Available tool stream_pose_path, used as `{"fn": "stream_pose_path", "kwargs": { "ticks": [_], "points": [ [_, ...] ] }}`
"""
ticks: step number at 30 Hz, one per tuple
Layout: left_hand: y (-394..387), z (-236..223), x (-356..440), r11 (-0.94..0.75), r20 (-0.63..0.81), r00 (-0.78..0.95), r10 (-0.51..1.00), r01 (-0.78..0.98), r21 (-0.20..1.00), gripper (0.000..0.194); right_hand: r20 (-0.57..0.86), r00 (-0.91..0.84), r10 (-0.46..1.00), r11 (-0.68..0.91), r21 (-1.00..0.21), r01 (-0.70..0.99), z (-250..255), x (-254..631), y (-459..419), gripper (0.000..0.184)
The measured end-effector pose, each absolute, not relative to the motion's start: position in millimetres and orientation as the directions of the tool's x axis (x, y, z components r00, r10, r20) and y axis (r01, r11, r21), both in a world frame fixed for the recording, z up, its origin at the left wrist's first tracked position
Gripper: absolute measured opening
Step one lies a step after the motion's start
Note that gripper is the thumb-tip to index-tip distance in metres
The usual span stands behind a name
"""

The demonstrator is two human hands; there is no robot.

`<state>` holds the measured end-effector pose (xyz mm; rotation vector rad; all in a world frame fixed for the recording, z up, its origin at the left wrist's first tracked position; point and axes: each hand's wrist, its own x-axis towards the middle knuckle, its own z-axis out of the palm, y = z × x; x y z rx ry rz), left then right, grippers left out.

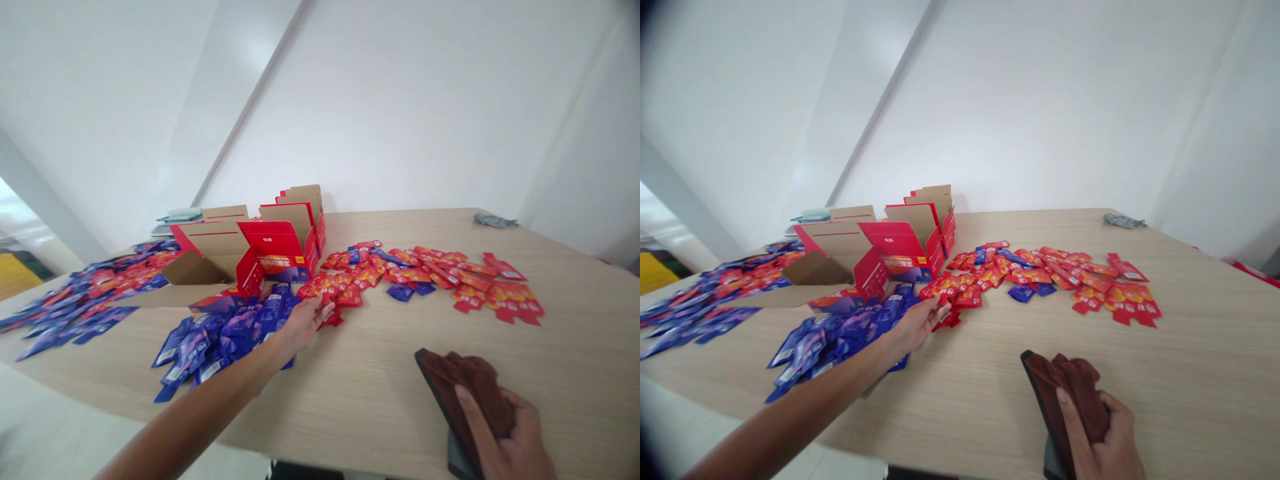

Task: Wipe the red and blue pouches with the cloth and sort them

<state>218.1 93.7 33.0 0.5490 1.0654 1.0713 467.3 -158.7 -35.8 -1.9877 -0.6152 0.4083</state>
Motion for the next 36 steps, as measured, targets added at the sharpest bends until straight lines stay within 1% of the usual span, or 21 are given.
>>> {"fn": "stream_pose_path", "kwargs": {
  "ticks": [5,11,15,18,20,22,23,24,25,26,27,28,30,31,33,34,36],
  "points": [
    [80,34,217,0.457,-0.441,0.134,0.888,-0.38,0.804,0.026,-0.002,0.816,0.578,-0.376,-0.888,0.264,-38,466,-159,0.08],
    [67,45,212,0.518,-0.484,0.186,0.855,-0.283,0.807,0.012,-0.002,0.82,0.572,-0.391,-0.88,0.27,-39,466,-159,0.08],
    [48,51,203,0.518,-0.483,0.193,0.854,-0.219,0.827,0.016,0.019,0.814,0.581,-0.378,-0.879,0.29,-41,469,-157,0.079],
    [24,60,198,0.46,-0.424,0.21,0.881,-0.171,0.871,0.018,0.039,0.81,0.585,-0.365,-0.879,0.306,-43,471,-157,0.076],
    [8,72,202,0.414,-0.372,0.251,0.893,-0.14,0.899,0.025,0.06,0.8,0.597,-0.333,-0.889,0.315,-44,470,-157,0.071],
    [-1,88,213,0.289,-0.254,0.326,0.911,-0.062,0.955,0.034,0.088,0.774,0.628,-0.288,-0.897,0.335,-43,468,-157,0.066],
    [-2,96,222,0.174,-0.16,0.379,0.911,-0.001,0.985,0.038,0.106,0.76,0.641,-0.268,-0.897,0.351,-43,467,-157,0.064],
    [-2,103,235,0.021,-0.054,0.453,0.89,0.079,0.997,0.043,0.126,0.746,0.654,-0.25,-0.895,0.37,-43,466,-158,0.061],
    [1,110,250,-0.147,0.036,0.543,0.839,0.162,0.976,0.045,0.148,0.733,0.664,-0.233,-0.89,0.391,-43,465,-158,0.059],
    [5,114,267,-0.298,0.092,0.632,0.769,0.227,0.927,0.047,0.169,0.722,0.671,-0.219,-0.885,0.41,-43,465,-159,0.056],
    [11,115,287,-0.426,0.098,0.72,0.687,0.289,0.857,0.047,0.188,0.71,0.679,-0.201,-0.882,0.426,-43,465,-159,0.055],
    [18,114,307,-0.483,0.07,0.776,0.627,0.317,0.816,0.043,0.201,0.693,0.692,-0.181,-0.881,0.436,-43,465,-160,0.053],
    [35,104,349,-0.543,0.03,0.823,0.568,0.346,0.765,0.034,0.214,0.662,0.718,-0.145,-0.885,0.443,-42,466,-161,0.049],
    [45,96,369,-0.572,0.022,0.832,0.555,0.363,0.736,0.028,0.22,0.649,0.728,-0.128,-0.887,0.444,-43,466,-161,0.048],
    [63,79,406,-0.625,0.052,0.82,0.57,0.392,0.676,0.017,0.234,0.641,0.731,-0.107,-0.889,0.446,-43,467,-160,0.046],
    [72,72,422,-0.646,0.081,0.805,0.588,0.407,0.645,0.018,0.242,0.644,0.726,-0.101,-0.888,0.448,-44,468,-160,0.046],
    [91,59,448,-0.679,0.14,0.77,0.622,0.442,0.587,0.027,0.265,0.648,0.714,-0.08,-0.888,0.452,-47,468,-158,0.044]
  ]
}}
